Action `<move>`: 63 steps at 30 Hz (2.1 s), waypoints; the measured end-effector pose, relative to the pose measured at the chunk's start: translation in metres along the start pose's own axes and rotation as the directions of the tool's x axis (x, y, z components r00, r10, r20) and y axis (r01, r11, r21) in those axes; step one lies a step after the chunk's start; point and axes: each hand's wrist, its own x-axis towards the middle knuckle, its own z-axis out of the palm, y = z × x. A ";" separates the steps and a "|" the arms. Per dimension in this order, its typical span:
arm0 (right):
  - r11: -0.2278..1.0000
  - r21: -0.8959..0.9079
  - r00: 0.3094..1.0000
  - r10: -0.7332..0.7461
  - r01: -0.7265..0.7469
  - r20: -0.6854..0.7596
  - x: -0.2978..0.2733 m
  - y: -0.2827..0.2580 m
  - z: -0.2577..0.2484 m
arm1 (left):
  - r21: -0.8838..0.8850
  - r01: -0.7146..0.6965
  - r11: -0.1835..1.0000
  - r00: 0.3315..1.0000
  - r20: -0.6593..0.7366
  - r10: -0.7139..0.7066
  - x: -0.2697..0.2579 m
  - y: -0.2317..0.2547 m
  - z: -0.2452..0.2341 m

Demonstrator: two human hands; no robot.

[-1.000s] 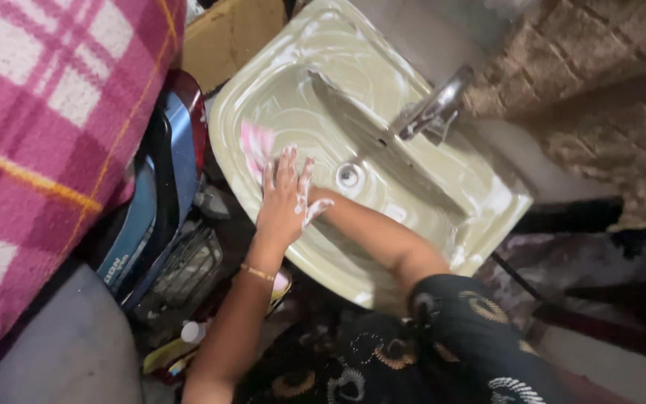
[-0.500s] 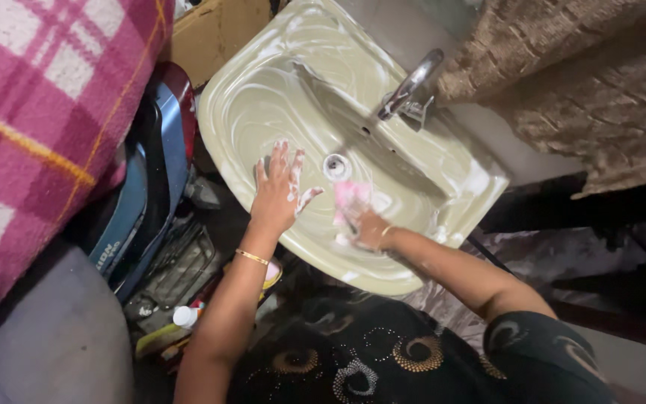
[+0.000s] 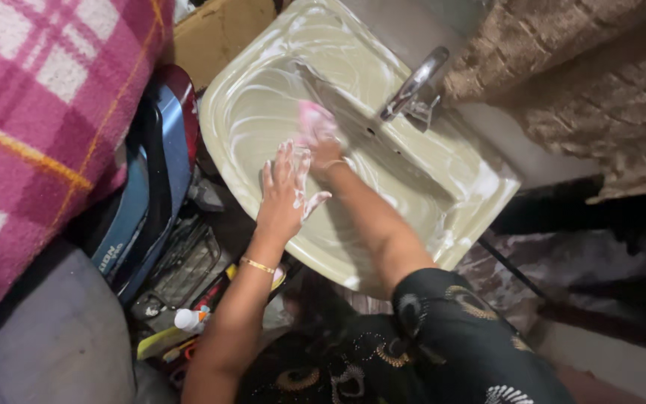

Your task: The person scrubs a bathroom sink with a cloth and soap, then moves to a kitchen sink to wipe the basin and wash metal plates.

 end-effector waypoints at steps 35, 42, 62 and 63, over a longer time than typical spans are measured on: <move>0.994 0.099 0.837 0.014 0.048 -0.547 -0.414 0.126 -0.022 | -0.504 -0.234 0.832 0.970 -0.175 0.168 -0.086 0.238 0.124; 0.912 0.171 0.799 -0.222 0.373 -0.559 -0.409 -0.024 -0.018 | -0.037 -0.126 0.991 0.988 0.083 0.128 -0.126 0.110 0.043; 0.981 0.195 0.830 0.113 -0.005 -0.546 -0.344 0.251 -0.047 | -0.440 -0.296 0.848 0.920 0.108 0.378 -0.068 0.260 0.119; 0.981 0.192 0.826 0.117 -0.010 -0.552 -0.331 0.244 -0.054 | -0.439 -0.305 0.845 0.918 0.102 0.384 -0.065 0.258 0.118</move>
